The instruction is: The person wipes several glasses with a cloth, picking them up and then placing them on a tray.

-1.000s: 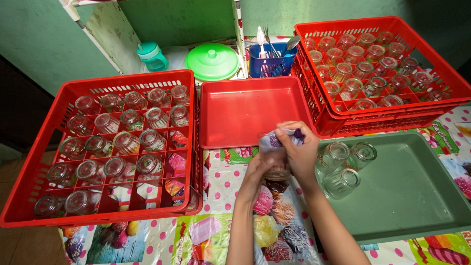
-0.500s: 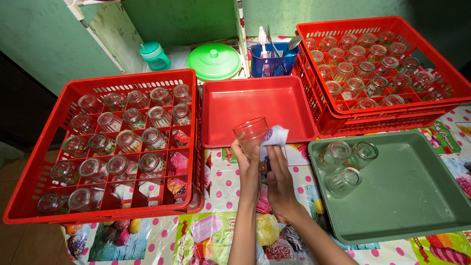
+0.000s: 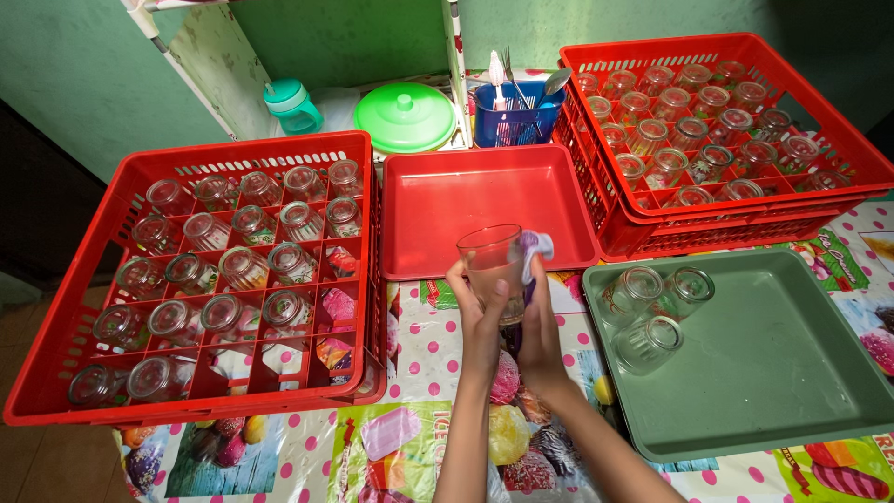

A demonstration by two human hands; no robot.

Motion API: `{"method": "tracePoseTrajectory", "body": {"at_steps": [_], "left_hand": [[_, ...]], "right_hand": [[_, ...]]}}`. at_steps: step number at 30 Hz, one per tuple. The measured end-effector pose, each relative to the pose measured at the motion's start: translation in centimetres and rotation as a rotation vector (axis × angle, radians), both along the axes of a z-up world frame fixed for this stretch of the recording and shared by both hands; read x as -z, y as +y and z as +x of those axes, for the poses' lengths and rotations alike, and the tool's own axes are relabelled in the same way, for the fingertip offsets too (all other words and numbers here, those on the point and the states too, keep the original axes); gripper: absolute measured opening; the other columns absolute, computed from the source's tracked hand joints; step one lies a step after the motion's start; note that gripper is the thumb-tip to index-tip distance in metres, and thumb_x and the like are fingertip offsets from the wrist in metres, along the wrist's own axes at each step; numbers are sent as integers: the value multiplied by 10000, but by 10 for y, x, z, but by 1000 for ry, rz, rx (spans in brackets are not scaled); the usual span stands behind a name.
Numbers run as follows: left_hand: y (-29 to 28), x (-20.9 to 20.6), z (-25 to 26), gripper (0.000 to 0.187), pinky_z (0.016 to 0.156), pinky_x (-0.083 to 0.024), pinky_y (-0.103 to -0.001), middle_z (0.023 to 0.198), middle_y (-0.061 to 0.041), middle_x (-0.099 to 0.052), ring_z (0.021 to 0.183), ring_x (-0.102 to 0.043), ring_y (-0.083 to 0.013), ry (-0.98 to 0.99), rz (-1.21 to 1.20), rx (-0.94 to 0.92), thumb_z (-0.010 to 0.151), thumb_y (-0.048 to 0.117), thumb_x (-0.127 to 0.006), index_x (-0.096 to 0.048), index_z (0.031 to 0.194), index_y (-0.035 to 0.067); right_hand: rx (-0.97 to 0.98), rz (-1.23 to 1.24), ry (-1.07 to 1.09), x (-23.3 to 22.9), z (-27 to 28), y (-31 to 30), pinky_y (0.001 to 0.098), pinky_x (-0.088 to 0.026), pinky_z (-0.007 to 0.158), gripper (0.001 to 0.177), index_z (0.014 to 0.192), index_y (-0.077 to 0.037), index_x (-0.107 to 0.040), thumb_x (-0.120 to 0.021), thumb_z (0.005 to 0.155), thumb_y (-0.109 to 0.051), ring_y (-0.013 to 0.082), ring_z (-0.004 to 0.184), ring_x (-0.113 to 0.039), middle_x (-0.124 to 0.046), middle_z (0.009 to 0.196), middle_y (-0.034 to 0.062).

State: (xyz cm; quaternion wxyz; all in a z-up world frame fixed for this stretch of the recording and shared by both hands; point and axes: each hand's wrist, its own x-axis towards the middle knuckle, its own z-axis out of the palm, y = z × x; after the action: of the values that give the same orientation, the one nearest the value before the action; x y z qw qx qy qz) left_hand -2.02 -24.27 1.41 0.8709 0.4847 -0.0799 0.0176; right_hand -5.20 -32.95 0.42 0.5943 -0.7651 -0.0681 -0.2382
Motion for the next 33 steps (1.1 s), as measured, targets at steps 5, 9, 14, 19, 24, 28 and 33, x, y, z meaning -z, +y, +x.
{"method": "tracePoseTrajectory", "body": {"at_steps": [5,9,14,19,24,28,33], "left_hand": [[-6,7,4,738,1176,-319,-417,1561,-188,-360,1433,-409,-273,-30,-25,-41,947,387,-681,-264,1487,106],[-9,12,2,736,1198,-297,-404,1539,-200,-387,1440,-402,-264,-34,-45,-45,962,403,-680,-268,1490,100],[-6,4,-6,794,1162,-326,-408,1480,-169,-434,1388,-450,-258,-7,-39,4,901,417,-727,-266,1471,110],[-4,1,-6,823,1120,-374,-420,1396,-184,-498,1326,-491,-268,-14,-113,80,878,428,-754,-243,1445,123],[-5,7,-1,789,1138,-364,-400,1439,-160,-456,1347,-484,-248,-21,-106,-3,904,423,-731,-286,1464,91],[-7,13,-2,764,1152,-352,-397,1446,-178,-452,1348,-477,-252,-36,-92,-19,923,403,-730,-288,1454,78],[-9,14,-12,767,1149,-338,-388,1446,-196,-453,1343,-461,-258,-45,-23,-12,915,355,-740,-285,1465,74]], "right_hand": [[25,-268,-22,9,-20,3,467,-115,1266,958,1606,51,-178,-75,1027,-705,407,1602,-111,-171,1694,283],[20,-396,-75,-3,-2,-3,471,-144,1281,938,1592,32,-245,-50,1035,-697,427,1598,-163,-216,1679,298],[-133,2,-82,-28,19,-13,422,-210,1259,887,1615,41,-187,-175,1069,-657,351,1565,-267,-274,1665,258],[-288,496,90,-9,13,-15,396,-271,1199,882,1641,-11,-108,-237,1028,-633,260,1472,-348,-342,1608,182],[15,-101,-56,33,-12,-7,467,-123,1258,922,1615,51,-134,-131,1058,-684,403,1587,-149,-174,1693,277],[22,-307,-82,29,-18,-9,484,-160,1259,918,1601,50,-202,-59,1058,-677,472,1585,-138,-166,1682,323],[43,-290,-106,-4,5,-14,412,-269,1250,909,1583,33,-273,-83,1055,-683,395,1561,-297,-290,1647,265]]}}
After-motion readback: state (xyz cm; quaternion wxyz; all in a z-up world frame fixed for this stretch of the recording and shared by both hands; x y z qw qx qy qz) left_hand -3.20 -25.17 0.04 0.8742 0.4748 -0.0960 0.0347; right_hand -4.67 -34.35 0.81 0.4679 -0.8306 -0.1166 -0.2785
